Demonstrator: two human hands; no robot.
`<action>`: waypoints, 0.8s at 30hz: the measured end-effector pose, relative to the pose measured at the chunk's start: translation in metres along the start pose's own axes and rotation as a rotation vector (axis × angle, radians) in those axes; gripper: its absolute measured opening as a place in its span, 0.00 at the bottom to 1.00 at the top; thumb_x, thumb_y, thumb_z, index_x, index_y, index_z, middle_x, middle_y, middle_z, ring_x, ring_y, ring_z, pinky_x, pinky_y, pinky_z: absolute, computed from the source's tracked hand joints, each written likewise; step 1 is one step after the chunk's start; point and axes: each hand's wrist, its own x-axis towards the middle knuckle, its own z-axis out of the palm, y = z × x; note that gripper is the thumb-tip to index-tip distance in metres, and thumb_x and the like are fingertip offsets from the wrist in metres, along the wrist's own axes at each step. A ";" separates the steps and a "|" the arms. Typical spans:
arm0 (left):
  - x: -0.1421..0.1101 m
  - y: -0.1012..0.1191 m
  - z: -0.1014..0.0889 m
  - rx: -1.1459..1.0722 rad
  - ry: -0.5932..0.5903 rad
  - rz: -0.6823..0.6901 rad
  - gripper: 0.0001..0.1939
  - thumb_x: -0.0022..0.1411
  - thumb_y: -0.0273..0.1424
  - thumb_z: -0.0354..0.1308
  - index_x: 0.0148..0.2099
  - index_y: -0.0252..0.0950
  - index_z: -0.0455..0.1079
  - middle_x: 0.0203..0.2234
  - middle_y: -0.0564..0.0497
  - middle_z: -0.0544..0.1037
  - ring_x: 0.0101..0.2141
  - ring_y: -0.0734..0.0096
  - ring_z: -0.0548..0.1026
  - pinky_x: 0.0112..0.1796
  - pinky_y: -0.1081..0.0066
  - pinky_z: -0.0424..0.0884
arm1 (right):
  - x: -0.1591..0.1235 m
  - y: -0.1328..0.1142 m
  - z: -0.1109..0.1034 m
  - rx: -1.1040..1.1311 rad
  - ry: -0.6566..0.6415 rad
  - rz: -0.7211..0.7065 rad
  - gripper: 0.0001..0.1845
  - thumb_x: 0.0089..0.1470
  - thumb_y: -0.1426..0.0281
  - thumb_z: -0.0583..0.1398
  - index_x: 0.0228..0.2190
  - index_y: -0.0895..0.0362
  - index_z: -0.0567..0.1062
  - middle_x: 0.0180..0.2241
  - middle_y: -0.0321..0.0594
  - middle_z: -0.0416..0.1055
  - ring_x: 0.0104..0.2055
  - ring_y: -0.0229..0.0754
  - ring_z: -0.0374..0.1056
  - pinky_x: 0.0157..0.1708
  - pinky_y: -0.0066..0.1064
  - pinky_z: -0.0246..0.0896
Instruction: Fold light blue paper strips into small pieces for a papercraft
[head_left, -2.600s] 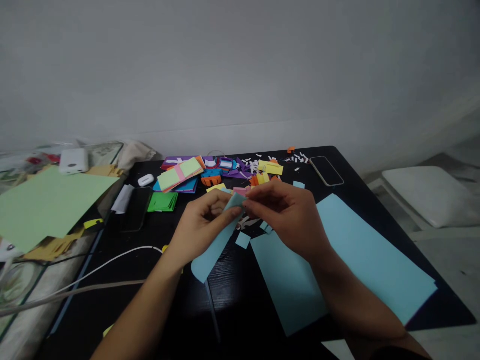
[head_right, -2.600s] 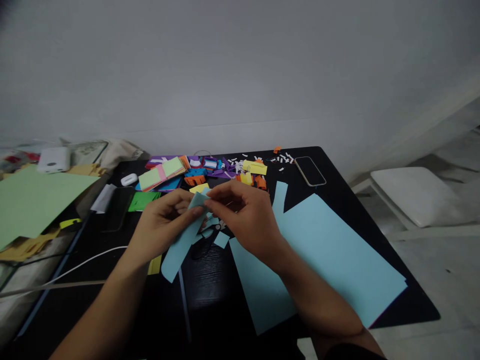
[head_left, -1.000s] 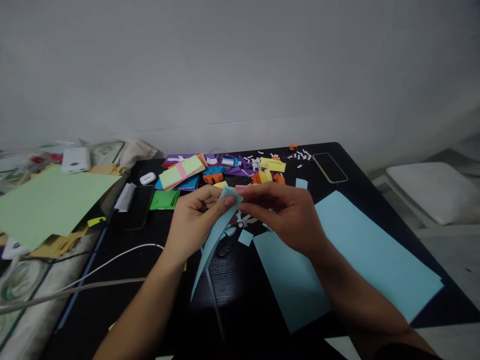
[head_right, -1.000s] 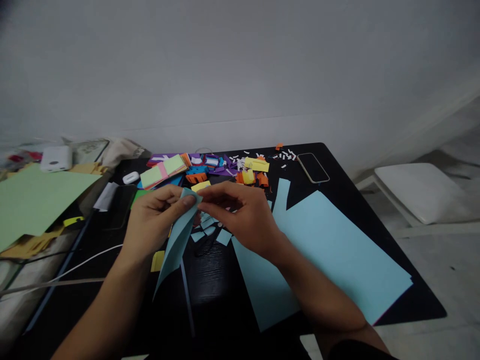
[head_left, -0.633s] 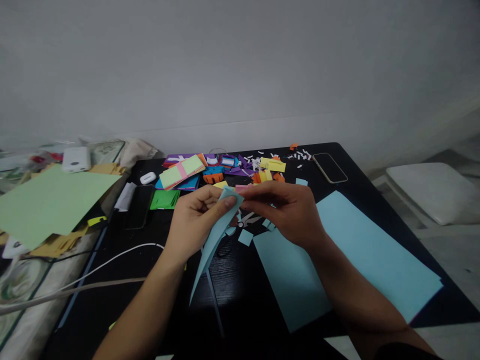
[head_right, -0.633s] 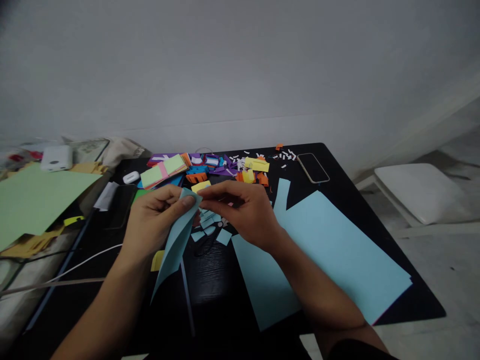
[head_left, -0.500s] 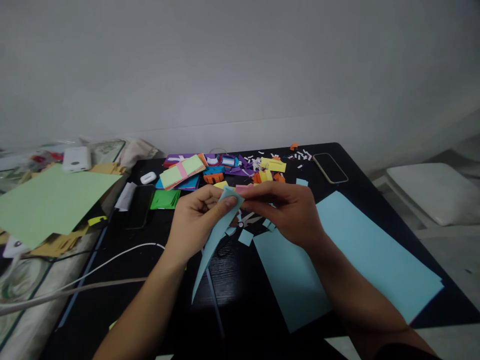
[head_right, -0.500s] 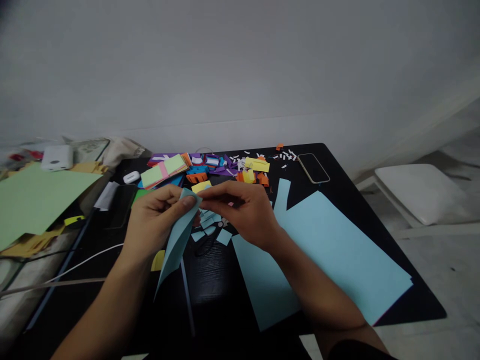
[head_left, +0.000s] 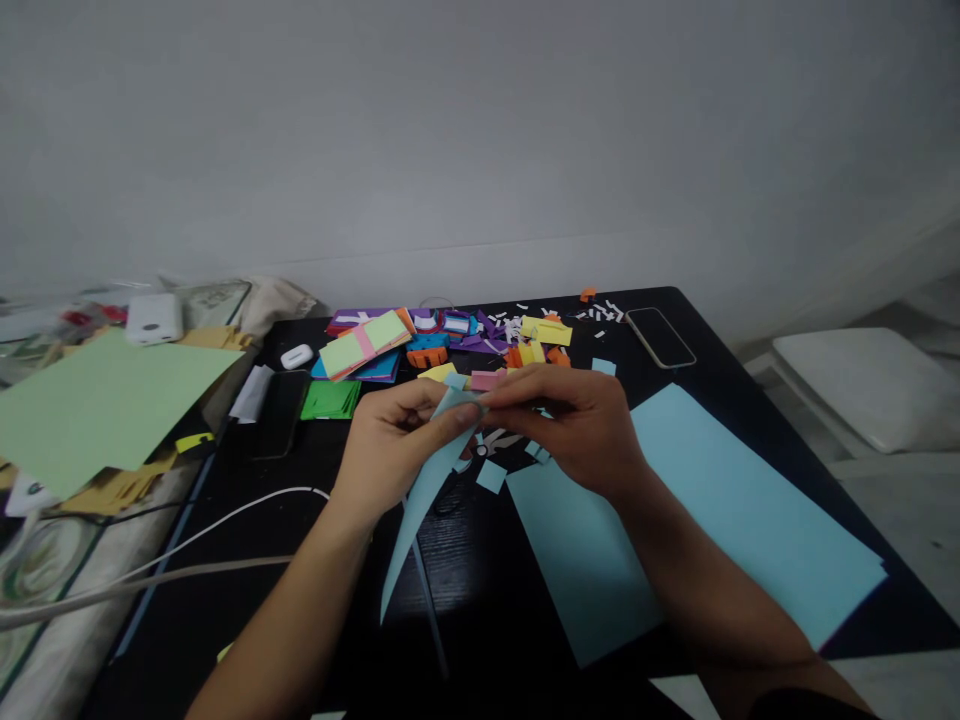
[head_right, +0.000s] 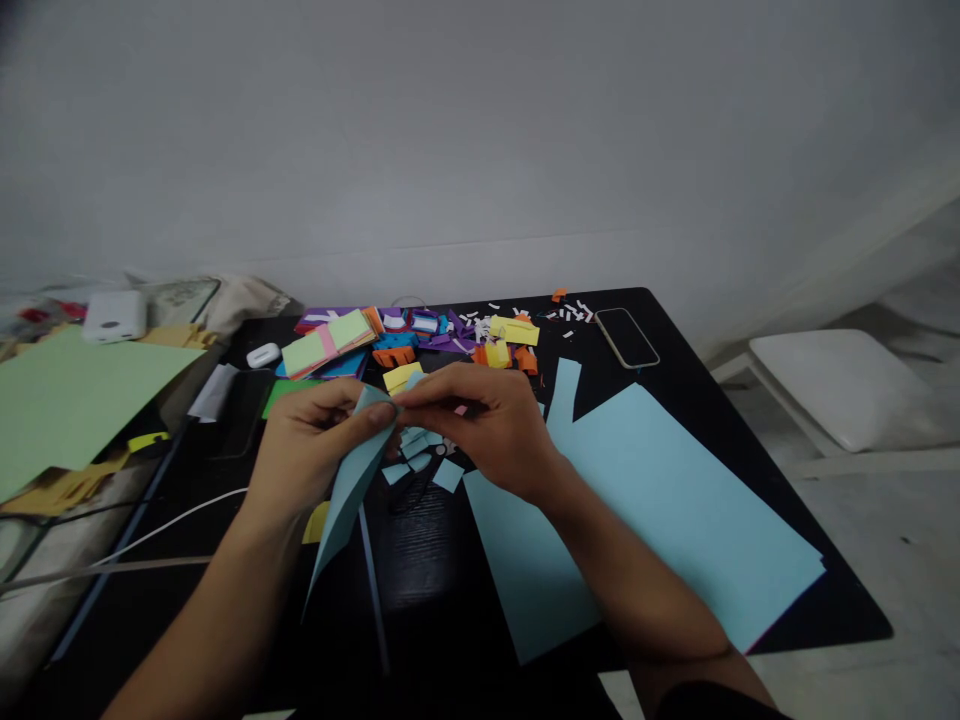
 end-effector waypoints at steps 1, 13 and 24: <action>0.000 0.000 0.000 0.002 -0.003 0.003 0.08 0.60 0.35 0.71 0.32 0.37 0.80 0.20 0.52 0.81 0.19 0.73 0.77 0.20 0.76 0.71 | 0.000 0.000 0.000 0.001 -0.002 -0.004 0.08 0.53 0.69 0.74 0.36 0.46 0.87 0.35 0.35 0.83 0.39 0.43 0.80 0.39 0.35 0.79; 0.000 0.001 0.003 0.038 0.016 0.044 0.11 0.59 0.36 0.71 0.29 0.36 0.78 0.20 0.53 0.80 0.20 0.74 0.75 0.21 0.77 0.70 | 0.000 -0.004 -0.001 0.012 -0.010 0.037 0.05 0.54 0.66 0.73 0.35 0.47 0.87 0.35 0.37 0.83 0.37 0.42 0.80 0.36 0.34 0.80; 0.000 0.002 0.003 0.055 0.034 0.018 0.12 0.58 0.36 0.72 0.28 0.35 0.78 0.20 0.52 0.80 0.19 0.73 0.74 0.20 0.76 0.68 | 0.001 -0.004 -0.001 -0.006 -0.006 0.021 0.06 0.53 0.67 0.73 0.35 0.46 0.87 0.34 0.35 0.84 0.36 0.42 0.80 0.36 0.33 0.80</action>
